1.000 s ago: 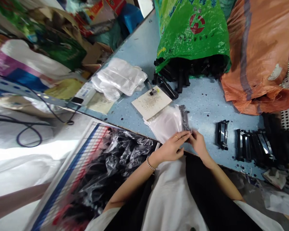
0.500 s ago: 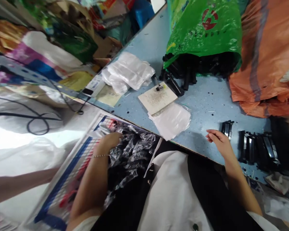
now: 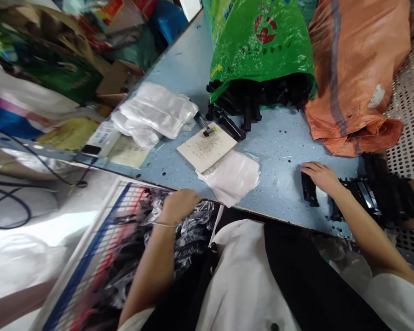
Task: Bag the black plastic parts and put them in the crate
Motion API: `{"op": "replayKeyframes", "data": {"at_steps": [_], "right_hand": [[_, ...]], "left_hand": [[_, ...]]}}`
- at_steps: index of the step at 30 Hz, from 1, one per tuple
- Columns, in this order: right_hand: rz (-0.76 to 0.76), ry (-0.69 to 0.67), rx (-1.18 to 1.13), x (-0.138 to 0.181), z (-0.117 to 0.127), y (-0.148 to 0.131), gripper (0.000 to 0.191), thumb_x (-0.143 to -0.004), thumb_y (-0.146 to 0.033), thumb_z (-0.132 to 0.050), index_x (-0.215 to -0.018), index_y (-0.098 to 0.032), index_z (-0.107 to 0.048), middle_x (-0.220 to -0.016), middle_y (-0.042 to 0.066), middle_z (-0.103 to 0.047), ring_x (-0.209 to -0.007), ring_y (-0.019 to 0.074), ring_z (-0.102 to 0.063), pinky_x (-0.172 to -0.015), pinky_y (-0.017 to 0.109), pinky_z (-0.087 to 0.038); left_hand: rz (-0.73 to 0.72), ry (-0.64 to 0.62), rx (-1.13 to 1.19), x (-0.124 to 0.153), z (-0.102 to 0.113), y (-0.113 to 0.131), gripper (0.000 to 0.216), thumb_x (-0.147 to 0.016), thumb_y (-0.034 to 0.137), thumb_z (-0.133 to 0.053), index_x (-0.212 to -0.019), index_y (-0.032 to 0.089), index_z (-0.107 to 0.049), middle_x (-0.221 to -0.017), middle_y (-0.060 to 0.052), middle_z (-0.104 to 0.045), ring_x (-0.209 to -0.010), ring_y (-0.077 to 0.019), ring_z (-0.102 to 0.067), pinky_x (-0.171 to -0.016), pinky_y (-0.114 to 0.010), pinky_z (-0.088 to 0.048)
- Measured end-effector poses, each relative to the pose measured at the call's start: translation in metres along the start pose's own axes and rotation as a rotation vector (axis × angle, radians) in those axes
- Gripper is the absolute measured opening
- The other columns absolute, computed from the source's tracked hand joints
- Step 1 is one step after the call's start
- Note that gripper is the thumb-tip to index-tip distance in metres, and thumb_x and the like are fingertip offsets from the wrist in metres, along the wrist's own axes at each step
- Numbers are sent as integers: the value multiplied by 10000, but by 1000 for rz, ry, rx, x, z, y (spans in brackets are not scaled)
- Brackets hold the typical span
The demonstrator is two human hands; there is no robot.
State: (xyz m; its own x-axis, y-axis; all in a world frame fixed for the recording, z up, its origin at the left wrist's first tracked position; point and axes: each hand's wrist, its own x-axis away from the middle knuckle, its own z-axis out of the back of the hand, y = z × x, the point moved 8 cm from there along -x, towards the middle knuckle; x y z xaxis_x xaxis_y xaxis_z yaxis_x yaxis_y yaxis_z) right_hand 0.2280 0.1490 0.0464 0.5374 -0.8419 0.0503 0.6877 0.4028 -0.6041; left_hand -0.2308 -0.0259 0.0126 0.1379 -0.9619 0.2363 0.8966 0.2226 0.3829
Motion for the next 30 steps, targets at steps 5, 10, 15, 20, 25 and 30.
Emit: {"op": "replayKeyframes", "data": {"at_steps": [5,10,15,20,25,30], "right_hand": [[29,-54,-9,-15,-19,-21,319,-744,-7,-619,-901,-258,-737,-1043,73,-720,-969,260,-584,-931,419,-411],[-104,-103,0,0,-24,-16,125,-752,-162,-716,-857,-229,-727,-895,72,-683,-775,203,-560,-774,338,-421],[-331,-204,-542,26,-63,-27,266,-794,-424,-687,-879,-178,-738,-795,46,-706,-696,173,-582,-649,297,-459],[-482,-407,-1190,47,-143,-88,313,-723,-444,-779,-728,-143,-695,-672,43,-686,-528,109,-551,-509,233,-431],[-684,-566,-1642,52,-206,-120,246,-741,-303,-791,-845,-116,-669,-714,62,-673,-531,67,-513,-442,152,-399],[-586,-549,-1757,32,-213,-128,316,-784,-387,-743,-916,-113,-657,-627,-27,-519,-476,43,-347,-398,138,-348]], "left_hand": [[-298,204,27,-20,-38,128,200,-947,261,-546,-910,155,-712,-1003,-149,-695,-947,-268,-663,-850,-393,-533],[-270,255,225,-56,-46,143,161,-831,115,-621,-681,173,-628,-844,-96,-657,-873,-235,-644,-819,-377,-537],[7,73,831,-79,-53,92,189,-744,278,-713,-677,186,-563,-596,31,-584,-547,-129,-571,-557,-259,-480],[-9,52,940,-81,-54,88,29,-761,178,-612,-771,163,-635,-714,-23,-703,-677,-157,-682,-616,-263,-550],[-293,227,532,-64,-27,102,386,-842,73,-499,-1169,161,-686,-1249,-119,-692,-1085,-206,-688,-994,-397,-557],[-726,318,358,-1,-9,154,510,-961,69,-381,-1447,185,-480,-1400,-143,-596,-1319,-206,-564,-1100,-403,-507]]}}
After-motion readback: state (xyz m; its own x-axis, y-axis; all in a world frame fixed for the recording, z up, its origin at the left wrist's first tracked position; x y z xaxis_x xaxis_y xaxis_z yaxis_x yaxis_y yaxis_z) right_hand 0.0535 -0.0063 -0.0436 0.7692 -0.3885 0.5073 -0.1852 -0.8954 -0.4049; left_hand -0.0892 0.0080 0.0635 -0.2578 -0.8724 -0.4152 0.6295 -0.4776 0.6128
